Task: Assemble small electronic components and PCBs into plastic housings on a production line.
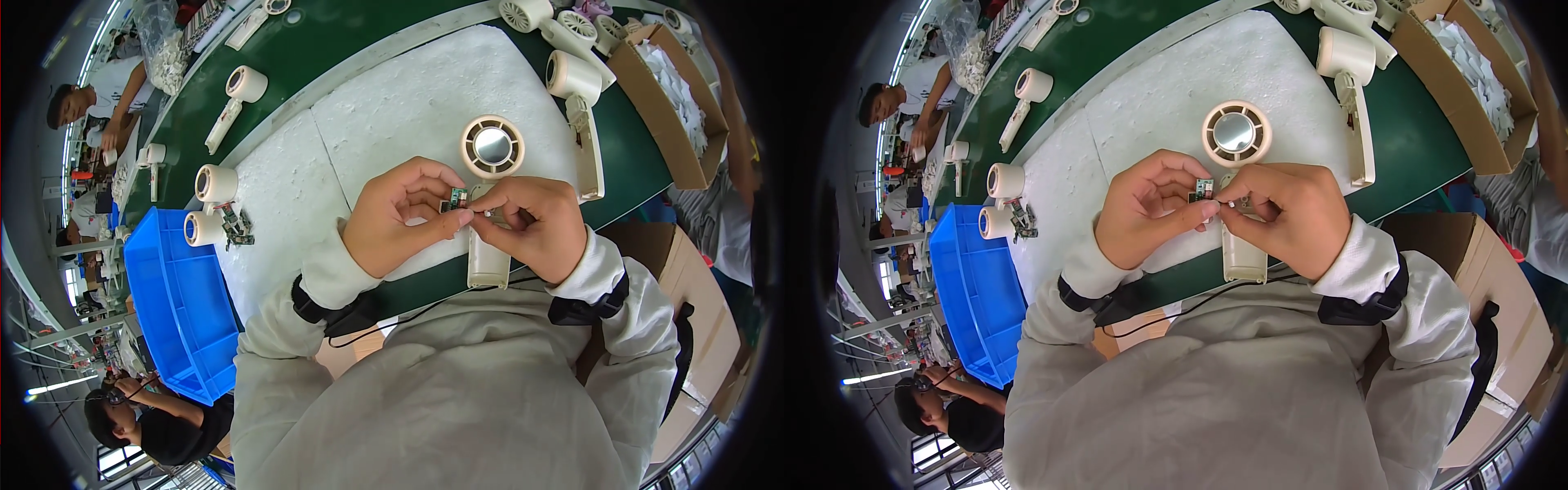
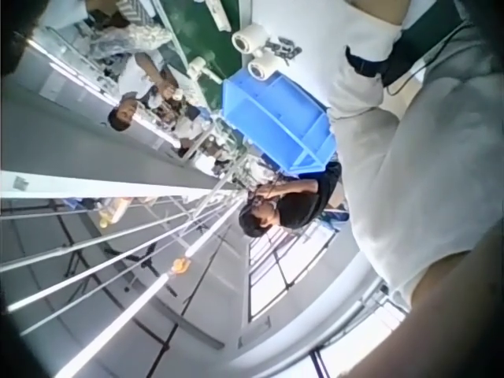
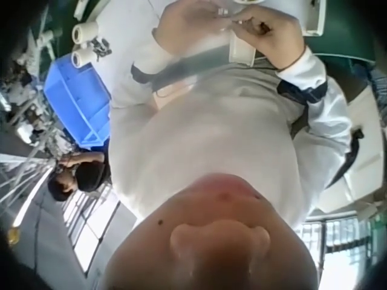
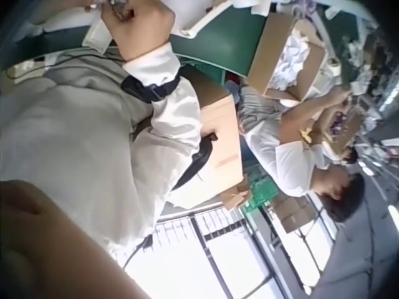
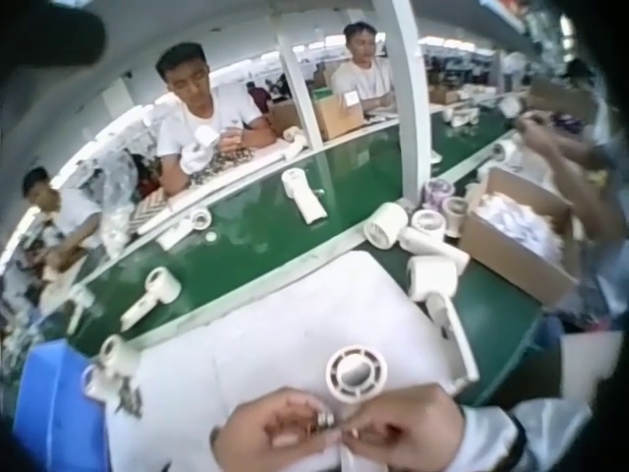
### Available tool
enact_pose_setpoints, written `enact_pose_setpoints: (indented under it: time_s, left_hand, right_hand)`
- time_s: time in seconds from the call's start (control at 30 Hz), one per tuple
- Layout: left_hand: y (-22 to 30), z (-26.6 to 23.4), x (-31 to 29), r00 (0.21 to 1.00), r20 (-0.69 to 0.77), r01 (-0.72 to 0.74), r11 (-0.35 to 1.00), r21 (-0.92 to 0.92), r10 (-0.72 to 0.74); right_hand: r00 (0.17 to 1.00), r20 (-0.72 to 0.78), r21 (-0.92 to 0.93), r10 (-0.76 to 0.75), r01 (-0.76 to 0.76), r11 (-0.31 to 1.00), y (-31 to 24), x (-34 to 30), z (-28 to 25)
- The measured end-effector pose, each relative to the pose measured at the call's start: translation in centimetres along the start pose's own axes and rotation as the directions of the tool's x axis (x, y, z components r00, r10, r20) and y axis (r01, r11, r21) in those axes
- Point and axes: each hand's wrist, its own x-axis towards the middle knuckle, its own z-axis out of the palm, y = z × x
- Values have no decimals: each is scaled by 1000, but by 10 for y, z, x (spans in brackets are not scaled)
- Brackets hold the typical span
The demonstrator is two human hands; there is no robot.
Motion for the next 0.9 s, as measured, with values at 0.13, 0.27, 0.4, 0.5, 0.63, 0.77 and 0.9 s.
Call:
enact_pose_setpoints:
  time_s: [0.13, 0.27, 0.4, 0.5, 0.63, 0.77, 0.9]
  left_hand:
    - [0, 0, 1, 1000, 13, -16, 1000, -3, 16]
    - [1, 0, 1, 1000, 5, 4, 1000, -11, -4]
    - [-1, 0, -1, 999, -37, -24, 998, 51, 26]
    - [-4, 5, -4, 987, -69, -130, 971, 199, 146]
    - [2, 11, -11, 925, 7, -293, 701, 650, 380]
    - [-1, 6, -5, 977, -79, -177, 961, 211, 197]
    - [-1, 3, -4, 996, -40, -75, 997, -33, 73]
  right_hand:
    - [1000, -13, -10, 2, -2, 1000, -2, -1, 1]
    - [1000, -10, -15, -15, 15, 1000, -3, 0, -1]
    - [998, -16, -53, -55, 55, 997, -6, 2, 0]
    - [971, -72, -166, -226, 212, 963, -5, 2, 4]
    - [928, -81, -211, -363, 340, 916, 6, 3, 4]
    - [977, -78, -154, -198, 185, 971, 3, 2, -5]
    - [994, -86, -80, -74, 67, 995, 0, 2, -7]
